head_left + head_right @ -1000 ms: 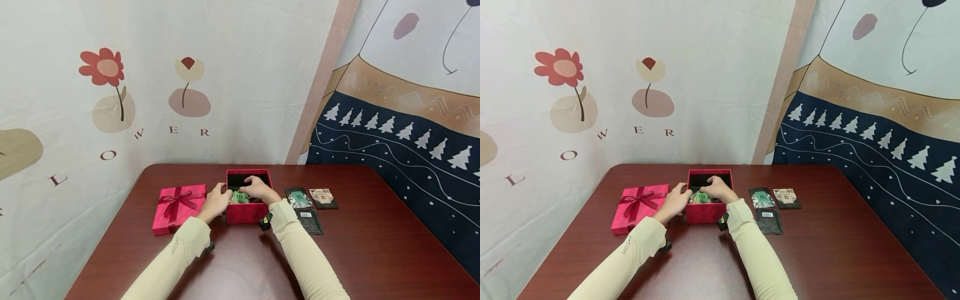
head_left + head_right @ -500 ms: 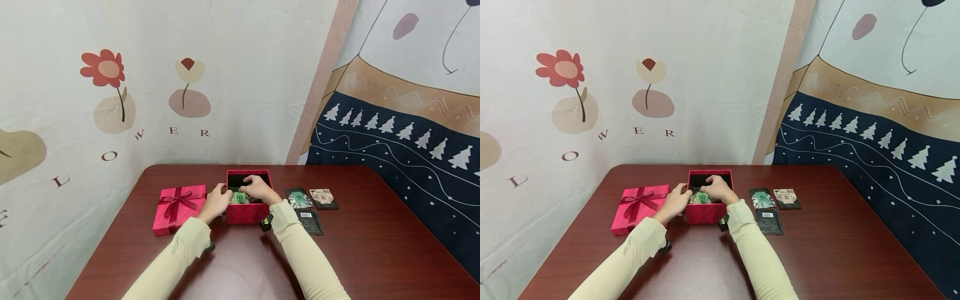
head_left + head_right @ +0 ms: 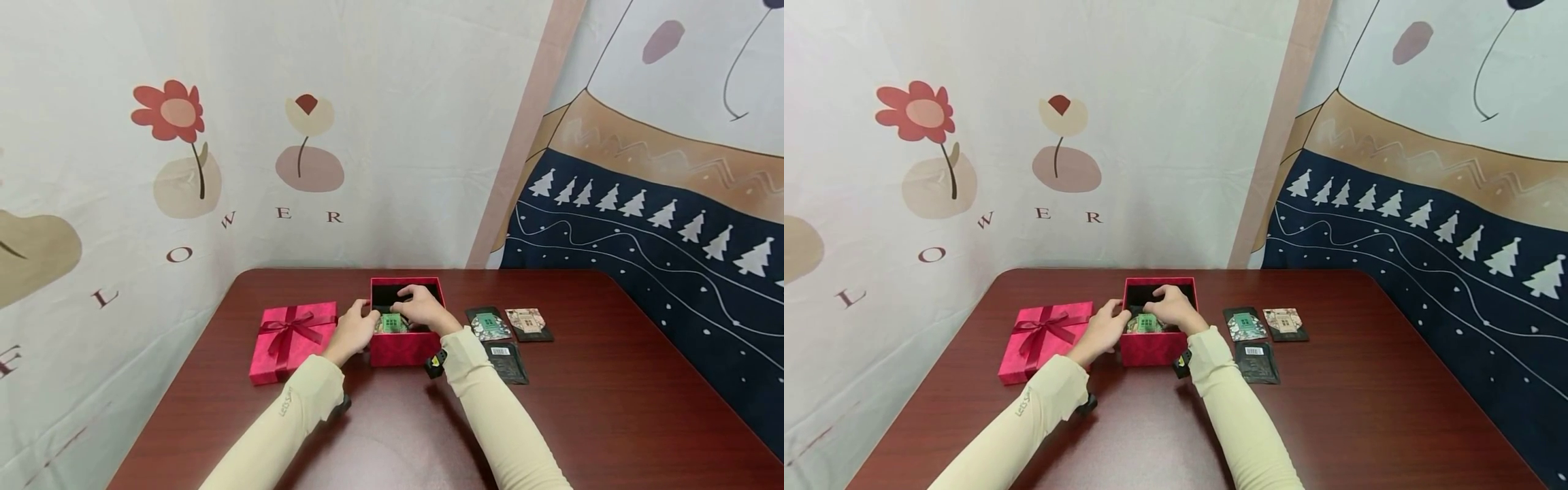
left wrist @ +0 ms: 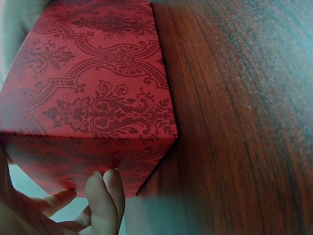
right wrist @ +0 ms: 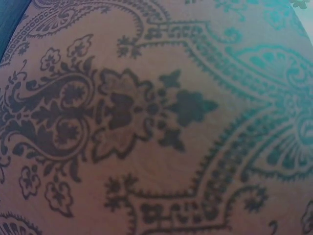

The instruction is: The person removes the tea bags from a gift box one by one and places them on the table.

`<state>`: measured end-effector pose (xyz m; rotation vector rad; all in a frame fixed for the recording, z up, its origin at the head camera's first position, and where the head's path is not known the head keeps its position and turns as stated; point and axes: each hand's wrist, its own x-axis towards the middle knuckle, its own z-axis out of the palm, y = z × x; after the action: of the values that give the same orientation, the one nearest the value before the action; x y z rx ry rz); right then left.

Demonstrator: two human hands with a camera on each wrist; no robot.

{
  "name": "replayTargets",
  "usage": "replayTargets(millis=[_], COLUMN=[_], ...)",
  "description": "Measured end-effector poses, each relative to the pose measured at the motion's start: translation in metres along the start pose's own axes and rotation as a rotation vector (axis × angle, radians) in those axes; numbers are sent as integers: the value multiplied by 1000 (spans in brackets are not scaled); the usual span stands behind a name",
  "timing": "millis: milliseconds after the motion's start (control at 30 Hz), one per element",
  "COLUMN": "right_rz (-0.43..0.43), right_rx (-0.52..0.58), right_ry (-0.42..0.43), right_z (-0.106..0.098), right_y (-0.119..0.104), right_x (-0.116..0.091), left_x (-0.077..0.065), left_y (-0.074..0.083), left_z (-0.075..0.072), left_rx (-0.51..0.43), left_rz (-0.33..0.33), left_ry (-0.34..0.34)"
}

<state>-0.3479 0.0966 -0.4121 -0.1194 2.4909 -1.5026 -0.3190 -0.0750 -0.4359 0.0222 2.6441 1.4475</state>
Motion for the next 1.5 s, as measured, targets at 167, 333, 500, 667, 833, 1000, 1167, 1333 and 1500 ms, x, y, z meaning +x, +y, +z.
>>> replayTargets(millis=[167,333,500,667,833,1000,1167,1333,1500], right_rz=[7,45,59,33,11,8,18,29,53], right_rx=[3,-29,-31,-13,-2,-27,-73,-130,-156], right_ry=[9,6,-8,0,18,53,76,110,139], right_z=[-1,1,2,1,0,-1,-1,0,1], right_y=[-2,0,2,1,2,3,7,7,5], right_x=[-1,1,3,1,0,1,5,5,4], left_x=[0,0,0,0,0,0,-1,0,0], left_y=[1,0,0,0,0,0,1,1,1], left_z=[0,0,0,0,1,0,0,0,0], left_rx=[24,12,-1,6,7,21,45,42,51], left_rz=[11,12,8,5,12,23,34,33,33], left_ry=[9,9,0,2,6,12,24,28,40])
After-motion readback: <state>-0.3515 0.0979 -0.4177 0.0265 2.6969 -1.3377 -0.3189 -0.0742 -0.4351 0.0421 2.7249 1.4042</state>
